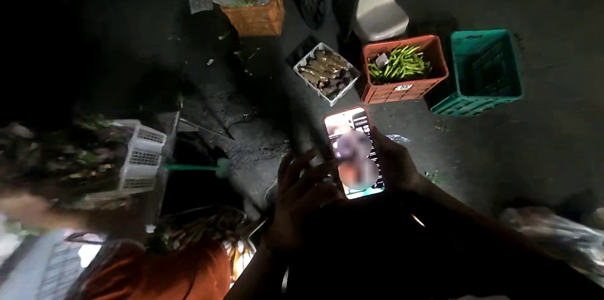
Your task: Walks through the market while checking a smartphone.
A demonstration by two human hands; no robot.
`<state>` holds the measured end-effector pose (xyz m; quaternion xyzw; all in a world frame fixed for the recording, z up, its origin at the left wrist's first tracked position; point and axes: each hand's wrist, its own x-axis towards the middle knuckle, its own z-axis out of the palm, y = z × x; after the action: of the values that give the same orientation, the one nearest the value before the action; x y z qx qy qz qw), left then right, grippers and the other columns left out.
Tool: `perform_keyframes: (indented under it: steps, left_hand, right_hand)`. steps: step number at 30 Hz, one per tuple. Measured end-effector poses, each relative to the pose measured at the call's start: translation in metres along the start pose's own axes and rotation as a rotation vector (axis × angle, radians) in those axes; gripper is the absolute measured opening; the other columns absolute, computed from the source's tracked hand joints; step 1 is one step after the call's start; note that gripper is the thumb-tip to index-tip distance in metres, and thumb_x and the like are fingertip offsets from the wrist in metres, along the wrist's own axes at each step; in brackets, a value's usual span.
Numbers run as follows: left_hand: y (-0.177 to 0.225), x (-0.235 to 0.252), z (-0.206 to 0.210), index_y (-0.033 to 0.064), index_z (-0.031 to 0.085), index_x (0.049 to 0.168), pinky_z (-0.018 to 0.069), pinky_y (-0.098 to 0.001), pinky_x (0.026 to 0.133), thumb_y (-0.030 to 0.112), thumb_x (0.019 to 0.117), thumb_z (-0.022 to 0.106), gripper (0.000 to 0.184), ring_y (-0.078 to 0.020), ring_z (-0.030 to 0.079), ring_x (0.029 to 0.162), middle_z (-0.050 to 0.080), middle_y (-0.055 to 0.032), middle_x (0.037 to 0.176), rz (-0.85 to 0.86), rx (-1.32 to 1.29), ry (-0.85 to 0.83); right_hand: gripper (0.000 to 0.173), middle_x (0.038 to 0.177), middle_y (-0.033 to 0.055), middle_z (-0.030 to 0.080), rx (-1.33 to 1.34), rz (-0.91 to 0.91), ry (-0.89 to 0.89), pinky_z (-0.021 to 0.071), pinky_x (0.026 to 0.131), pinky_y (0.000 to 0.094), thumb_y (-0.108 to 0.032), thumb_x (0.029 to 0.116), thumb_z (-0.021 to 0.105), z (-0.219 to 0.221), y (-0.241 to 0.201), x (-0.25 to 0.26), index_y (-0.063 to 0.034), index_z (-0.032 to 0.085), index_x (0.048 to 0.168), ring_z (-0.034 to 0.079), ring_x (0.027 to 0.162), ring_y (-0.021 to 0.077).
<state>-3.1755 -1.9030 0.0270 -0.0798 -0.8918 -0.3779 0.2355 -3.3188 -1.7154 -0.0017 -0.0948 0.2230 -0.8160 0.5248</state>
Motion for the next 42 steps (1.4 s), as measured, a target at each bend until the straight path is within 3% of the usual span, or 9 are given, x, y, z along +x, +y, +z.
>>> perform_keyframes:
  steps: [5, 11, 15, 18, 20, 24, 29, 36, 42]
  left_hand:
    - [-0.006, 0.029, 0.005, 0.0225, 0.07, 0.098, 0.0231, -0.0608, 0.123, 0.03, 0.0981, 0.068, 0.008, -0.0313, 0.045, 0.145, 0.068, 0.0013, 0.134, -0.005, 0.047, 0.033]
    - [-0.01, 0.06, 0.013, 0.0219, 0.069, 0.095, 0.0195, -0.0622, 0.124, 0.029, 0.0972, 0.069, 0.008, -0.0326, 0.042, 0.147, 0.068, 0.0008, 0.135, -0.018, 0.135, 0.063]
    - [-0.009, 0.072, 0.018, 0.022, 0.069, 0.095, 0.0128, -0.0636, 0.125, 0.032, 0.0995, 0.066, 0.011, -0.0318, 0.037, 0.15, 0.066, 0.0014, 0.138, -0.027, 0.167, 0.012]
    - [-0.013, 0.074, 0.022, 0.0201, 0.07, 0.093, 0.0128, -0.0647, 0.124, 0.03, 0.099, 0.066, 0.012, -0.0311, 0.04, 0.148, 0.068, 0.0002, 0.135, -0.032, 0.169, 0.012]
    - [-0.015, 0.071, 0.018, 0.021, 0.068, 0.092, 0.0159, -0.0638, 0.124, 0.029, 0.0985, 0.066, 0.011, -0.0308, 0.043, 0.146, 0.069, 0.0018, 0.133, -0.04, 0.153, 0.061]
    - [-0.017, 0.059, 0.005, 0.0226, 0.067, 0.092, 0.0174, -0.0628, 0.125, 0.03, 0.0992, 0.064, 0.01, -0.032, 0.042, 0.147, 0.07, 0.005, 0.132, -0.08, 0.085, 0.098]
    - [-0.029, 0.04, 0.009, 0.0228, 0.068, 0.096, 0.0158, -0.0625, 0.125, 0.032, 0.1001, 0.063, 0.011, -0.0304, 0.042, 0.147, 0.07, 0.0058, 0.131, -0.093, 0.042, 0.081]
    - [-0.032, 0.038, 0.009, 0.0215, 0.068, 0.093, 0.0175, -0.0627, 0.125, 0.03, 0.0985, 0.066, 0.01, -0.032, 0.042, 0.146, 0.07, 0.0051, 0.131, -0.089, 0.013, 0.092]
    - [-0.034, 0.04, 0.01, 0.0236, 0.069, 0.093, 0.0077, -0.0646, 0.125, 0.031, 0.0991, 0.066, 0.011, -0.03, 0.036, 0.15, 0.068, 0.0065, 0.134, -0.087, -0.009, 0.002]
  right_hand:
    - [0.054, 0.108, 0.0069, 0.075, -0.122, -0.029, 0.075, 0.062, 0.084, 0.0336, -0.047, 0.1105, 0.026, 0.0, -0.025, 0.026, -0.0157, 0.068, 0.121, 0.072, 0.097, 0.0138]
    - [0.056, 0.108, 0.0071, 0.074, -0.069, 0.009, -0.002, 0.0617, 0.085, 0.035, -0.051, 0.11, 0.026, 0.001, -0.051, 0.047, -0.0161, 0.069, 0.119, 0.072, 0.098, 0.0144]
    - [0.058, 0.104, 0.0063, 0.074, -0.087, 0.017, 0.072, 0.0621, 0.082, 0.0343, -0.049, 0.1103, 0.02, 0.0, -0.055, 0.052, -0.0165, 0.068, 0.117, 0.072, 0.095, 0.0138]
    - [0.059, 0.1, 0.0051, 0.074, -0.026, 0.042, 0.108, 0.0624, 0.078, 0.0322, -0.05, 0.1103, 0.02, 0.0, -0.054, 0.054, -0.0171, 0.069, 0.114, 0.072, 0.091, 0.0121]
    - [0.059, 0.108, 0.0079, 0.074, -0.009, 0.057, 0.059, 0.0625, 0.081, 0.0358, -0.053, 0.1095, 0.021, -0.003, -0.054, 0.057, -0.0183, 0.067, 0.122, 0.072, 0.096, 0.0163]
    - [0.056, 0.138, 0.0154, 0.062, 0.029, 0.083, -0.111, 0.0576, 0.094, 0.0478, -0.057, 0.1067, 0.027, -0.018, -0.051, 0.061, -0.0236, 0.053, 0.143, 0.066, 0.116, 0.0307]
    - [0.059, 0.139, 0.0187, 0.059, 0.106, 0.1, -0.094, 0.0555, 0.095, 0.0511, -0.056, 0.107, 0.019, -0.013, -0.048, 0.063, -0.0238, 0.047, 0.147, 0.063, 0.119, 0.0341]
    - [0.061, 0.139, 0.019, 0.059, 0.108, 0.112, -0.09, 0.0552, 0.096, 0.0515, -0.058, 0.107, 0.019, -0.006, -0.046, 0.068, -0.0229, 0.049, 0.147, 0.063, 0.12, 0.0342]
    - [0.063, 0.131, 0.0165, 0.065, 0.028, 0.101, -0.061, 0.0597, 0.089, 0.0465, -0.057, 0.1082, 0.015, -0.004, -0.046, 0.065, -0.0211, 0.053, 0.143, 0.068, 0.113, 0.0294]
